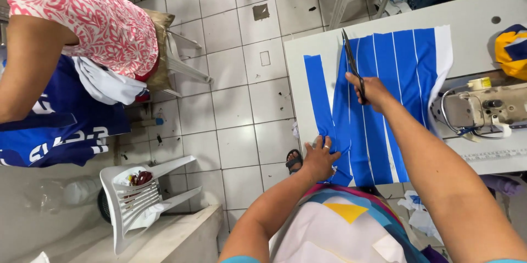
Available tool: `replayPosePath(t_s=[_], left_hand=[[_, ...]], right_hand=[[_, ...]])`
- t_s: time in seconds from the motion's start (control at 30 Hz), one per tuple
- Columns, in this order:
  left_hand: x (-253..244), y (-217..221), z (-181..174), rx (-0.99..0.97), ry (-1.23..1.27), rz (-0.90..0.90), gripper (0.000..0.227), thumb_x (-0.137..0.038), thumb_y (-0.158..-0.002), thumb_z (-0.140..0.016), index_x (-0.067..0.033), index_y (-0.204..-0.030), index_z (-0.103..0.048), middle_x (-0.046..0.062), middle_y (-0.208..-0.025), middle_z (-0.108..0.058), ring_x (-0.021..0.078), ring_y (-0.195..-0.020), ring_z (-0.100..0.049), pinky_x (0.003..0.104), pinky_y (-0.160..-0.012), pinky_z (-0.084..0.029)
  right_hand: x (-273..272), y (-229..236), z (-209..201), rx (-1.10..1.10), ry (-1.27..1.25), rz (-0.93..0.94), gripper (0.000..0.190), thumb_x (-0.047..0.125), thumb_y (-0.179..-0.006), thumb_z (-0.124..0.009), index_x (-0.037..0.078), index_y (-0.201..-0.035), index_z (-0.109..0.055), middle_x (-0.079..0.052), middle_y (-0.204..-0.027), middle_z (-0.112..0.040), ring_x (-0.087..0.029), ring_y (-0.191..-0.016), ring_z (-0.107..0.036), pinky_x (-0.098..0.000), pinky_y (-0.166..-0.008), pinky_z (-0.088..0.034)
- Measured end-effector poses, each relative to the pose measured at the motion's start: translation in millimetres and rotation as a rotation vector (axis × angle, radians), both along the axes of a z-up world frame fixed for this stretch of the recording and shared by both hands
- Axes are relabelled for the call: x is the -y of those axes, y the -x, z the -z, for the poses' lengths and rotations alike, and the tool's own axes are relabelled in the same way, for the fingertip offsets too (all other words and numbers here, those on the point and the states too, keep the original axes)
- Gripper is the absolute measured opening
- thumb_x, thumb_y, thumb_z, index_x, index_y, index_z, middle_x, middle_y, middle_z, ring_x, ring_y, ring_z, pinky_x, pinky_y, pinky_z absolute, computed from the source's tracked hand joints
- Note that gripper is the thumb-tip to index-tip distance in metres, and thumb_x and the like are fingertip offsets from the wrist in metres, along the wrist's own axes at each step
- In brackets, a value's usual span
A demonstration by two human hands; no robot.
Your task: Cutting strips of blue and white striped fabric using scissors on a work table in a sewing factory.
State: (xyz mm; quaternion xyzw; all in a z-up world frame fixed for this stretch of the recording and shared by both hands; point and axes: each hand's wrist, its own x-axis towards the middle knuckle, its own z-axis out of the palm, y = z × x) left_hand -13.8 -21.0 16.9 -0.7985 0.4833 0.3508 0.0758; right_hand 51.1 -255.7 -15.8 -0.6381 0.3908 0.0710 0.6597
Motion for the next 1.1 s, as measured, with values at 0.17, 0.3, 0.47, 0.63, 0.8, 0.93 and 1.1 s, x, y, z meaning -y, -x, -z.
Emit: replayPosePath(t_s=[0.17, 0.3, 0.47, 0.63, 0.8, 0.93, 1.1], left_hand=[[-2.1, 0.1, -5.2, -0.036, 0.007, -0.056, 0.059, -0.039, -0.084, -0.068, -0.0224, -0.138, -0.051, 0.025, -0.154, -0.027, 0.0462, -0.143, -0.019, 0.07, -0.101, -0.03], [-4.9, 1.5, 0.6, -0.084, 0.001, -0.078, 0.061, -0.042, -0.083, -0.067, -0.0231, -0.139, -0.05, 0.024, -0.155, -0.025, 0.046, -0.144, -0.018, 0.072, -0.102, -0.027], [7.3, 2.4, 7.3, -0.028, 0.086, -0.071, 0.073, -0.045, -0.088, -0.062, -0.0273, -0.15, -0.028, 0.025, -0.153, -0.024, 0.0468, -0.143, -0.016, 0.072, -0.105, -0.023], [21.3, 7.8, 5.6, 0.001, -0.025, -0.019, 0.076, -0.054, -0.086, -0.059, -0.0313, -0.15, -0.024, 0.023, -0.156, -0.014, 0.0476, -0.142, -0.012, 0.069, -0.102, -0.027], [27.6, 8.7, 3.6, 0.069, -0.126, 0.056, 0.079, -0.06, -0.086, -0.054, -0.0341, -0.151, -0.017, 0.02, -0.158, -0.002, 0.0477, -0.142, -0.004, 0.065, -0.101, -0.029], [30.4, 7.7, -6.9, -0.001, -0.146, 0.043, 0.08, -0.056, -0.087, -0.055, -0.0319, -0.152, -0.015, 0.021, -0.159, 0.0, 0.0479, -0.143, -0.002, 0.065, -0.103, -0.027], [29.0, 13.7, 3.1, 0.047, -0.162, 0.085, 0.081, -0.061, -0.086, -0.052, -0.033, -0.152, -0.013, 0.02, -0.159, 0.0, 0.0481, -0.143, -0.004, 0.063, -0.102, -0.03]], right_hand=[[7.6, -17.3, 14.5, 0.09, 0.054, -0.015, 0.052, 0.05, -0.086, -0.079, 0.007, -0.069, -0.055, -0.006, -0.049, -0.047, -0.016, -0.036, -0.052, -0.0247, -0.036, -0.041], [-3.1, 45.5, -32.2, 0.07, 0.03, -0.04, 0.052, 0.051, -0.089, -0.075, 0.008, -0.068, -0.055, -0.007, -0.05, -0.048, -0.017, -0.038, -0.054, -0.0247, -0.037, -0.042], [-21.7, 173.9, -42.4, -0.059, -0.039, -0.181, 0.051, 0.047, -0.088, -0.065, 0.002, -0.067, -0.057, -0.016, -0.047, -0.053, -0.027, -0.04, -0.055, -0.0331, -0.045, -0.038], [-32.2, 274.0, -12.4, -0.33, -0.1, -0.254, 0.049, 0.047, -0.084, -0.064, 0.003, -0.064, -0.054, -0.013, -0.05, -0.053, -0.025, -0.045, -0.052, -0.0342, -0.055, -0.04], [-31.6, 299.2, 4.2, -0.42, -0.143, -0.335, 0.044, 0.047, -0.084, -0.063, 0.009, -0.064, -0.055, -0.007, -0.05, -0.056, -0.019, -0.046, -0.049, -0.0318, -0.056, -0.041], [-41.0, 260.0, 8.4, -0.397, -0.226, -0.186, 0.035, 0.038, -0.087, -0.066, 0.005, -0.077, -0.058, -0.008, -0.059, -0.051, -0.02, -0.052, -0.046, -0.0314, -0.053, -0.04], [-60.2, 213.6, -7.8, -0.375, -0.118, -0.139, 0.042, 0.048, -0.082, -0.064, 0.007, -0.078, -0.056, -0.009, -0.06, -0.052, -0.021, -0.056, -0.047, -0.0334, -0.059, -0.036]])
